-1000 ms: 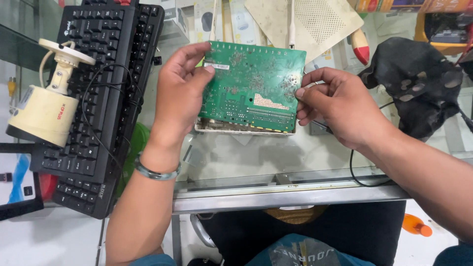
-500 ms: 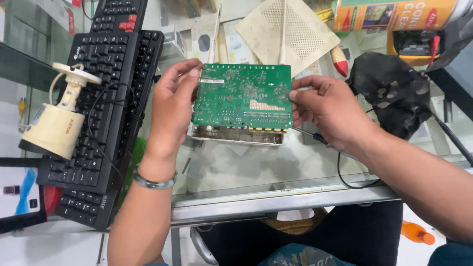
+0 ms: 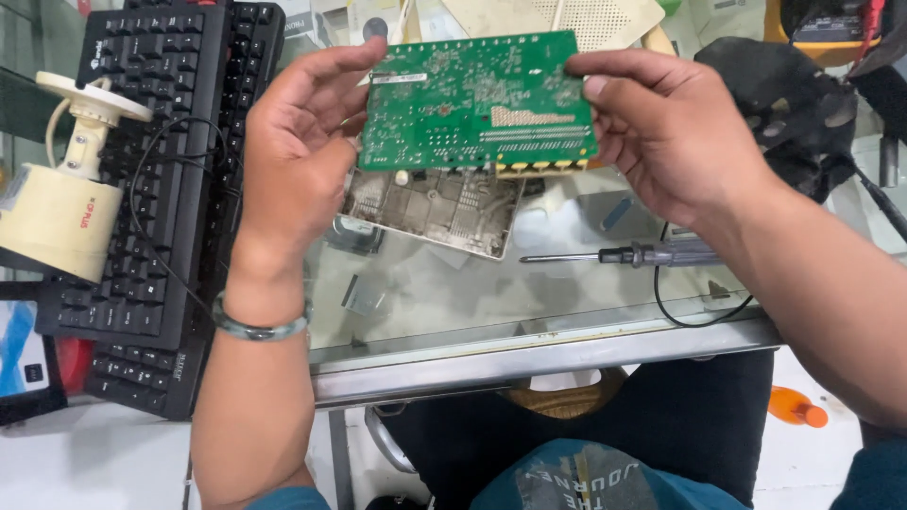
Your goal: The person disassembles a white wireless router using a screwdriver, removes the circuit board, and cleans it with a brush. The person then reassembles the router.
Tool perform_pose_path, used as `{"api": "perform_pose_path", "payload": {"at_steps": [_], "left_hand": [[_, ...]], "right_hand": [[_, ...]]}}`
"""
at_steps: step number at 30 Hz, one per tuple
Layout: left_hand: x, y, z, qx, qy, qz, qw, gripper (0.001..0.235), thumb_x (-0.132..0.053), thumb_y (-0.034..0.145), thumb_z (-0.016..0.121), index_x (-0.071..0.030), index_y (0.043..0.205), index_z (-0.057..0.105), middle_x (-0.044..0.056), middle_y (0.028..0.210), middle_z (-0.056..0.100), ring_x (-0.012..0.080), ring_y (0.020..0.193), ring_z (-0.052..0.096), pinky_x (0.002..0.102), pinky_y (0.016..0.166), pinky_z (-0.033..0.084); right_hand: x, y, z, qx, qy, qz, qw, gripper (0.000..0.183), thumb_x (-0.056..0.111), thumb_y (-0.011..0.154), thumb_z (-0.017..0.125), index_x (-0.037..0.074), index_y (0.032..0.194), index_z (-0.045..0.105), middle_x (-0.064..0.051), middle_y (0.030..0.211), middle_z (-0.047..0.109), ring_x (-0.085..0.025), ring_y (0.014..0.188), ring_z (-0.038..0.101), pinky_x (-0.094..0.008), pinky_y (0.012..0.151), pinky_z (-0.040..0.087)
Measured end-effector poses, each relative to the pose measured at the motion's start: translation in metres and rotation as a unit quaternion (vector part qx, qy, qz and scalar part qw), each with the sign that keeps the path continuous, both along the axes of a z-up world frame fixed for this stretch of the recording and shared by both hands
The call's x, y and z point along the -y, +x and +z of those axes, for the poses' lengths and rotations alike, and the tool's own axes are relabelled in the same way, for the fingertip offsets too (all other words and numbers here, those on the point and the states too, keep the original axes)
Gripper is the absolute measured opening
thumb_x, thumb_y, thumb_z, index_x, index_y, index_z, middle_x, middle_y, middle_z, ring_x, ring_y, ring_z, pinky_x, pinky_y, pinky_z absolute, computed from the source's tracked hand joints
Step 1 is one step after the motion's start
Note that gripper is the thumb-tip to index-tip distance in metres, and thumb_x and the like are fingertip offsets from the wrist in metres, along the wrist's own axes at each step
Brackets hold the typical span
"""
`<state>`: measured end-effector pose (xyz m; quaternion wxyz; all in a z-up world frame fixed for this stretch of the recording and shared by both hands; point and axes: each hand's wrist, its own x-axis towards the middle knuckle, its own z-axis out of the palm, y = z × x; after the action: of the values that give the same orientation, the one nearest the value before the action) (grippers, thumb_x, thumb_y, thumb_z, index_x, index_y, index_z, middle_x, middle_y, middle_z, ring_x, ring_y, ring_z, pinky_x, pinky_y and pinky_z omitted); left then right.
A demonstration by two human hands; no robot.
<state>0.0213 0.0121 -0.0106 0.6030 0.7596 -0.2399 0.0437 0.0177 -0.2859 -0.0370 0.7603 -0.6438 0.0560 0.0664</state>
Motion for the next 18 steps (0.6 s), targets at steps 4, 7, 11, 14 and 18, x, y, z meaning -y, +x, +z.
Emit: {"api": "perform_pose_path", "payload": {"at_steps": [4,7,11,14,18], "left_hand": [[-0.004,0.006,-0.009,0.012,-0.056,-0.040,0.998,0.052,0.020,0.091,0.043,-0.003,0.137,0.053,0.019,0.150,0.055,0.0298,0.150,0.050,0.034,0.121,0.052],[-0.003,0.005,-0.009,0.017,-0.051,-0.033,0.998,0.045,0.016,0.097,0.048,-0.006,0.135,0.054,0.017,0.149,0.057,0.0309,0.150,0.053,0.034,0.121,0.053],[-0.005,0.010,-0.015,0.049,-0.024,-0.017,0.998,0.035,0.013,0.104,0.059,-0.003,0.135,0.054,0.017,0.144,0.059,0.0298,0.144,0.056,0.035,0.122,0.052],[-0.002,0.009,-0.012,0.093,0.030,0.021,0.995,0.036,0.018,0.100,0.061,0.002,0.133,0.059,0.021,0.137,0.064,0.0318,0.134,0.063,0.035,0.118,0.055],[-0.001,0.005,-0.013,0.167,0.143,0.118,0.968,0.028,0.015,0.102,0.067,0.000,0.125,0.071,0.013,0.110,0.078,0.0085,0.066,0.056,0.023,0.062,0.053]], "right_hand": [[0.005,-0.002,0.013,-0.023,0.024,-0.018,0.999,0.028,0.013,0.097,0.069,0.009,0.125,0.073,0.006,0.065,0.058,0.001,0.051,0.055,-0.011,0.051,0.054],[0.007,-0.001,0.015,-0.033,0.003,-0.046,0.998,0.019,0.015,0.099,0.069,0.014,0.116,0.076,0.009,0.067,0.056,0.006,0.051,0.050,-0.010,0.047,0.046],[0.008,-0.002,0.013,0.008,0.052,-0.031,0.998,0.012,0.009,0.100,0.067,0.007,0.110,0.075,0.007,0.066,0.056,0.003,0.055,0.055,-0.010,0.054,0.056],[0.011,-0.001,0.008,0.033,0.091,-0.012,0.995,0.015,0.000,0.098,0.065,0.003,0.109,0.073,-0.003,0.074,0.062,-0.007,0.059,0.063,-0.015,0.062,0.062],[0.016,-0.002,-0.006,0.137,0.069,0.032,0.988,0.018,-0.003,0.100,0.068,0.002,0.118,0.068,-0.008,0.092,0.070,-0.014,0.085,0.073,-0.024,0.077,0.068]]}}
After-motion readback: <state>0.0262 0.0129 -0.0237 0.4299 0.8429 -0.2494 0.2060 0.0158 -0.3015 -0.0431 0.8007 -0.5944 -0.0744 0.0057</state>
